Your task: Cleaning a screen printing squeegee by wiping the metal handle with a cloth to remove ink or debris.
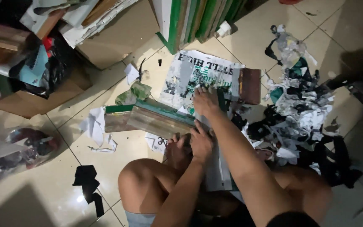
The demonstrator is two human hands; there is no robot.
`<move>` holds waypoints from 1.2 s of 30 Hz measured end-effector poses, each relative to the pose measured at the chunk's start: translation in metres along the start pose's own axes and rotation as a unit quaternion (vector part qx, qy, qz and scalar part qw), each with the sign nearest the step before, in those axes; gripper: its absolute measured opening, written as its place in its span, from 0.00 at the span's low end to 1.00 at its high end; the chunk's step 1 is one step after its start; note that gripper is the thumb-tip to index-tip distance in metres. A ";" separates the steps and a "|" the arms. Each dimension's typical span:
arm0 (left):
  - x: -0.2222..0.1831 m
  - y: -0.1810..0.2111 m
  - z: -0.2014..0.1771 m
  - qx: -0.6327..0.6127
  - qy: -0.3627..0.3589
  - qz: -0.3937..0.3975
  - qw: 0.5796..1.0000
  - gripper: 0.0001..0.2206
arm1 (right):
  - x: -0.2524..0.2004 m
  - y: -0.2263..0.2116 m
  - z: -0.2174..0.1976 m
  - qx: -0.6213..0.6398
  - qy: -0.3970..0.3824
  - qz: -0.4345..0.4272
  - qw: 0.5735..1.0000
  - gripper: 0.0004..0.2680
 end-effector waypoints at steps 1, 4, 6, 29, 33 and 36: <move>-0.003 0.000 -0.001 -0.001 0.000 0.002 1.000 0.38 | -0.008 0.004 0.009 -0.002 0.001 0.001 1.000 0.18; -0.012 -0.002 -0.004 0.014 0.084 0.035 0.996 0.33 | -0.054 -0.008 0.004 0.012 0.016 -0.039 0.999 0.20; -0.008 -0.007 -0.002 0.003 0.128 0.042 0.991 0.33 | -0.104 -0.023 -0.027 0.140 -0.126 0.084 0.978 0.21; 0.003 -0.012 0.000 -0.039 0.064 0.009 0.997 0.34 | -0.041 0.005 -0.036 0.055 -0.074 -0.004 0.996 0.21; -0.014 -0.010 -0.009 -0.065 0.095 0.002 0.993 0.31 | -0.088 -0.015 -0.048 0.067 0.021 -0.098 0.993 0.18; -0.012 -0.019 0.001 -0.064 0.089 0.008 0.994 0.34 | -0.127 -0.023 -0.017 0.047 0.009 -0.128 0.991 0.17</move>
Point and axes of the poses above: each hand's wrist, its own x-axis towards the middle knuckle, its own z-axis out of the palm, y = z × x, the point moved 6 cm from there along x, towards the middle knuckle, and after that the axes turned 9 degrees about x, right-handed, at the moved point
